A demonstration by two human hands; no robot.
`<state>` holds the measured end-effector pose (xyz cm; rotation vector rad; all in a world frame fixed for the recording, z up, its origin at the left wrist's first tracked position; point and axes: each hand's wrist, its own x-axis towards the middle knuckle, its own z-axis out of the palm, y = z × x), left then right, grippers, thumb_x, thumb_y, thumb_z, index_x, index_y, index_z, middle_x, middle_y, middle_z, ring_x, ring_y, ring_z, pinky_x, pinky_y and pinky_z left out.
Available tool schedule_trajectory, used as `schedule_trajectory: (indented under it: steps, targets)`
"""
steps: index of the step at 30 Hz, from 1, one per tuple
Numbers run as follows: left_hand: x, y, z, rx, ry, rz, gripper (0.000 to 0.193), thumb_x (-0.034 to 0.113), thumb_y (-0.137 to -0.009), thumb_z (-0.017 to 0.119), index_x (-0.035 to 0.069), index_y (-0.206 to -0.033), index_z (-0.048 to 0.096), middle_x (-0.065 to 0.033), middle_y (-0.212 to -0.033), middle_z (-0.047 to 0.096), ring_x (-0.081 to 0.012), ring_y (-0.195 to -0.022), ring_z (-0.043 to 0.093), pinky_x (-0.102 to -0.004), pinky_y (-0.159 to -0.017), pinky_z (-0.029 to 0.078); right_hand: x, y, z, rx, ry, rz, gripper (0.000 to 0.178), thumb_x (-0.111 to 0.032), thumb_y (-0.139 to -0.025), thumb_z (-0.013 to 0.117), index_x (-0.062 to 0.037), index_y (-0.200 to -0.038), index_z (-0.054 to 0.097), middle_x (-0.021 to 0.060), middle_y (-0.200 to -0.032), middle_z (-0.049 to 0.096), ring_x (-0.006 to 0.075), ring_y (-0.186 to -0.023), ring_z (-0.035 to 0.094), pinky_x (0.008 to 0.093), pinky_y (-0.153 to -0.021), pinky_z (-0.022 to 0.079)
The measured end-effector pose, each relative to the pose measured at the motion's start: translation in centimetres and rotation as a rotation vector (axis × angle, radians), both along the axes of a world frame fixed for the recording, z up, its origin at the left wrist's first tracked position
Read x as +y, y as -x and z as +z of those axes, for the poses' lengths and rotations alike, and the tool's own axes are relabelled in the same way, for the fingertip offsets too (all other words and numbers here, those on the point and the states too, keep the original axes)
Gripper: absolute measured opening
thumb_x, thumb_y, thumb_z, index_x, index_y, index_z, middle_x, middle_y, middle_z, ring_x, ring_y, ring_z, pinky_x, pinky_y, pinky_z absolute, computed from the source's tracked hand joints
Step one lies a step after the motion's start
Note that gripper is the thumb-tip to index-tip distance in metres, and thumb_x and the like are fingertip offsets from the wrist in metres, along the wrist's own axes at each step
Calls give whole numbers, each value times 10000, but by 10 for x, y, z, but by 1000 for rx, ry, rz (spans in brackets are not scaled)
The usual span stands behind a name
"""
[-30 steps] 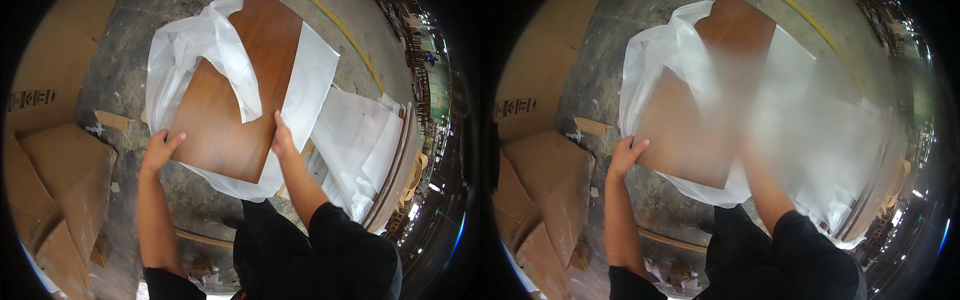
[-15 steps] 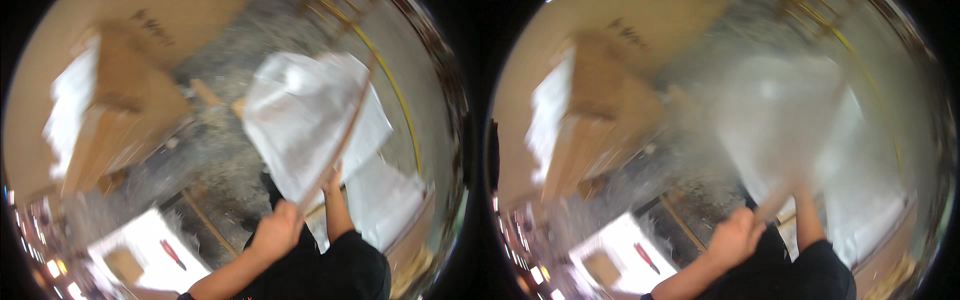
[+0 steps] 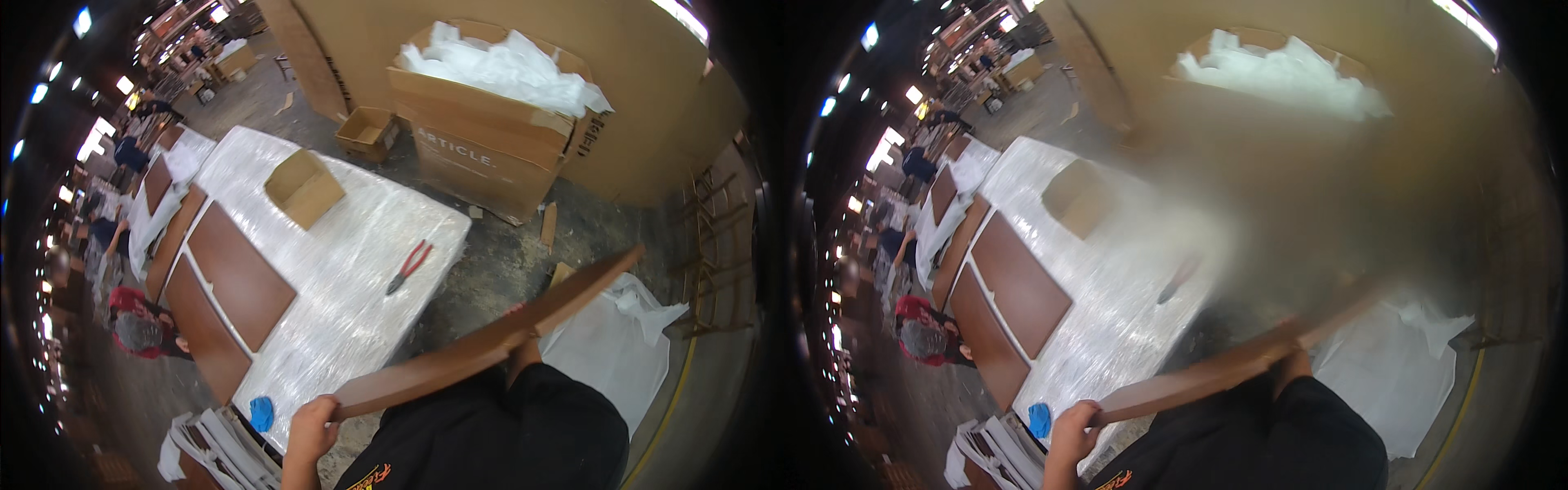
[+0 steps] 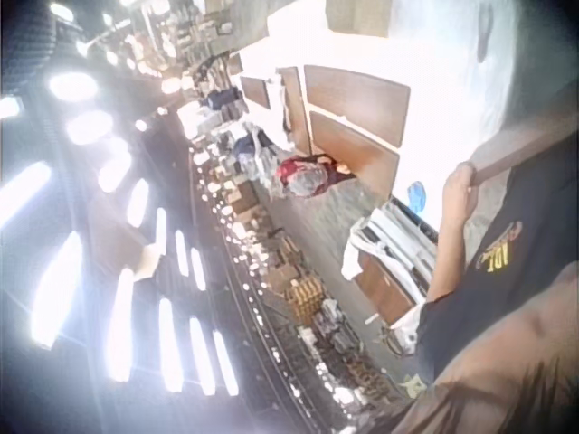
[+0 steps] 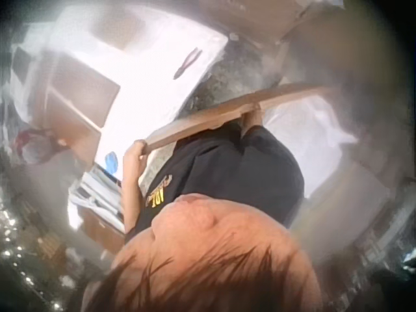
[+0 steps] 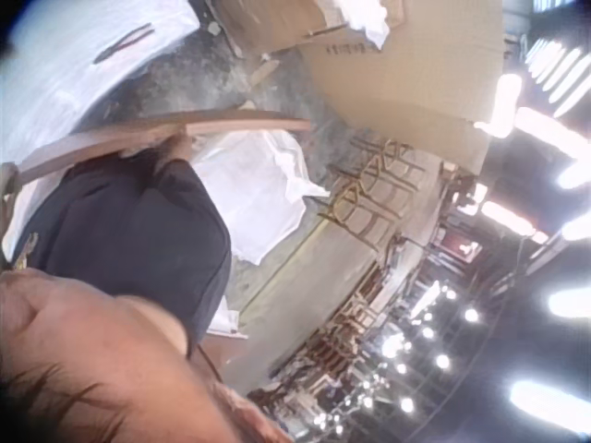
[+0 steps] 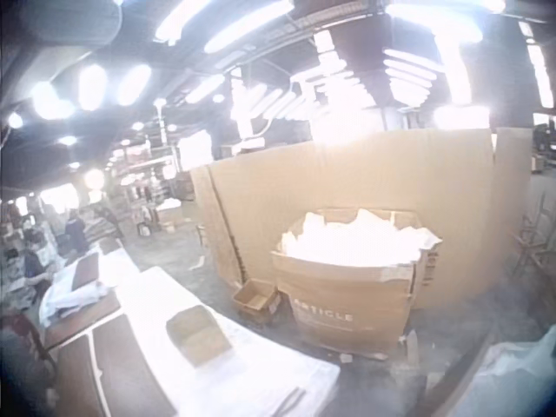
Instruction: The person repeatedly picks up wooden panels, uses red-handled pliers to trim or remove small pieces from the edges, and places the panels back on a plastic-covered table. The process is repeated for several panels in a workshop setting.
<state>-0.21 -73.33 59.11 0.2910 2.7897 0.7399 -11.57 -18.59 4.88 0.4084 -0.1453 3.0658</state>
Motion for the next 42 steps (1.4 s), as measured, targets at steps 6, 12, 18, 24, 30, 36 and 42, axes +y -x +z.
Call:
schedule_trajectory:
  steps: [6,12,18,24,30,36,42]
  targets:
    - [-108,-104,-44,191,166,635,448,33,-737,892,74,-1128,675,-125,-1130,741,-356,-1115,678,-530,-1113,391,-195,178,19,25,36,253,516,-503,-1092,457,-86,-1312,667,119,-1202,732,339,-1163,687,577,-1086,493]
    - [-132,-118,-62,250,265,798,396,98,-779,886,90,-1111,671,-96,-1039,744,-343,-1050,700,-600,-1130,357,-334,266,104,-284,-280,300,688,-702,-1028,406,-137,-1325,663,98,-1154,732,346,-1074,704,576,-1047,521]
    - [-51,43,-45,394,117,578,340,247,-831,874,86,-1062,685,-153,-916,745,-402,-861,716,-499,-761,545,-419,275,209,-931,-480,211,812,-784,-1028,293,-157,-1460,577,146,-1364,645,350,-1266,613,588,-1062,499]
    - [-18,163,-52,279,151,590,317,281,-825,866,104,-1035,707,-143,-821,746,-416,-781,720,-517,-712,551,-361,304,227,-354,-1970,414,612,-586,-1054,496,-111,-1415,634,202,-1438,626,444,-1205,646,623,-1002,529]
    - [-42,190,-61,158,131,683,289,258,-814,870,93,-1009,735,-152,-840,743,-407,-802,725,-479,-736,564,-250,277,260,786,-2787,82,500,-371,-862,784,-113,-1280,690,174,-1295,671,417,-1253,623,545,-1050,495]
    - [-54,225,-56,67,218,755,386,406,-819,889,88,-982,743,-146,-836,732,-381,-808,712,-464,-719,543,-234,307,241,1156,-2610,205,472,-258,-820,811,-64,-1219,648,185,-1221,659,397,-1197,635,544,-1020,498]
    - [-62,234,-49,65,226,801,425,479,-815,871,106,-983,757,-106,-846,753,-338,-836,729,-455,-733,548,-243,313,287,1237,-2713,520,452,-305,-853,756,-32,-1196,644,220,-1223,649,404,-1198,633,544,-983,531]
